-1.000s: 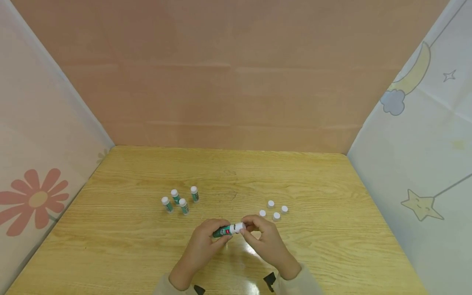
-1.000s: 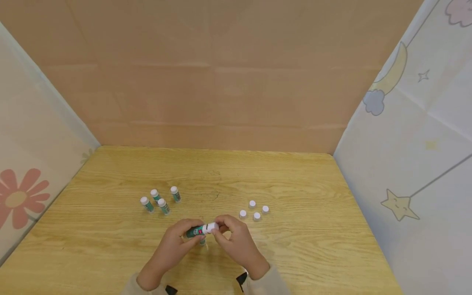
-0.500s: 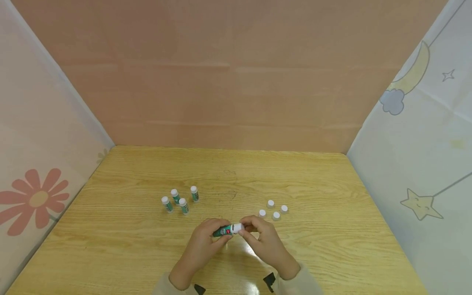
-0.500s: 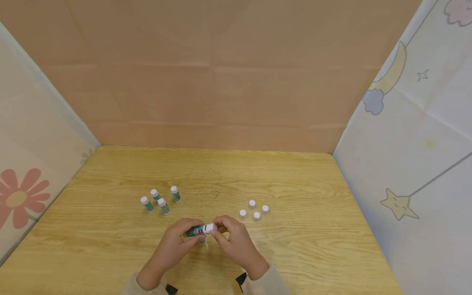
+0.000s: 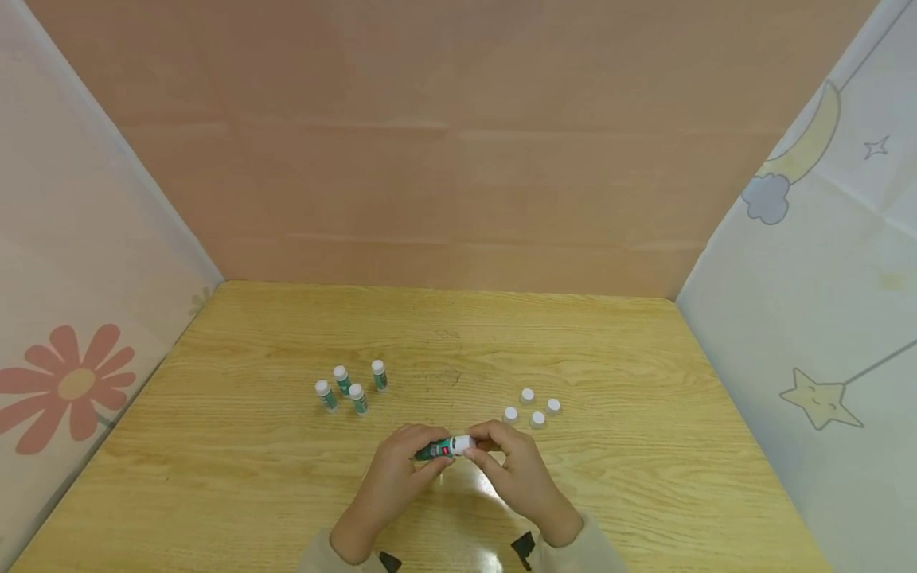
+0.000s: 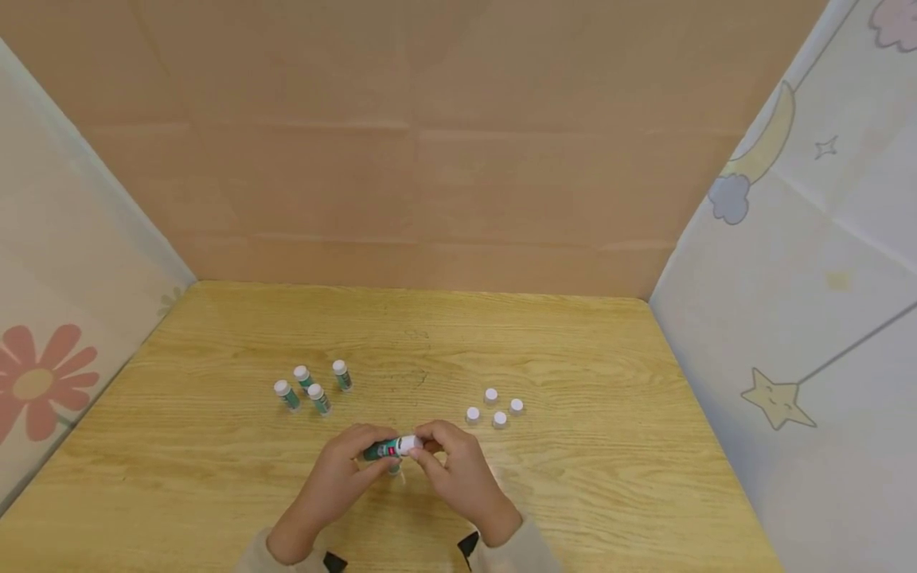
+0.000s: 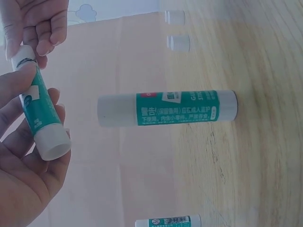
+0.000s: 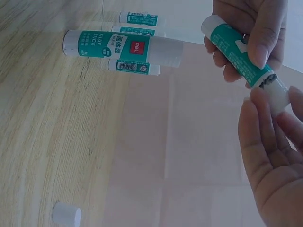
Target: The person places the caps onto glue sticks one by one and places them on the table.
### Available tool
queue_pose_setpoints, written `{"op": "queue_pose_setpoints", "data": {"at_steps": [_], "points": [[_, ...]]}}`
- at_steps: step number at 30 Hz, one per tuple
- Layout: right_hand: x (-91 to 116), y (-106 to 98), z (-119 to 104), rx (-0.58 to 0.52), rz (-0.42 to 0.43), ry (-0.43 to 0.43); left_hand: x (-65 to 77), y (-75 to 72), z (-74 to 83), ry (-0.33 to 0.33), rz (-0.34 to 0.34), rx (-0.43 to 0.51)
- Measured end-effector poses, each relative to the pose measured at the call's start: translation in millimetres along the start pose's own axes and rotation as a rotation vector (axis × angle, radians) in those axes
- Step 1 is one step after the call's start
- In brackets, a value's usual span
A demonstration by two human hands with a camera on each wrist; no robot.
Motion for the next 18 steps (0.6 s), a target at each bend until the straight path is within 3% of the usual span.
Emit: {"op": "queue_pose_setpoints", "data": {"at_steps": [9,18], "points": [[5.9,3.5,5.7,-0.043,-0.01,0.001,2.6,-1.5,1.4,0.03,-0.007,-0.022],[1.4,5.2,-3.4,-0.091,0.01,0.14,5.3,-1.6,0.4,-0.011,-0.012,-0.059]]}}
Point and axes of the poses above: each hand's wrist, its own x-axis away from the middle knuckle, its own y-axis out of the palm, z = x × y, the point moved 2 cm from there along -x, towards the middle knuckle, and after that the axes turned 1 degree about x, right-handed, at the moved point
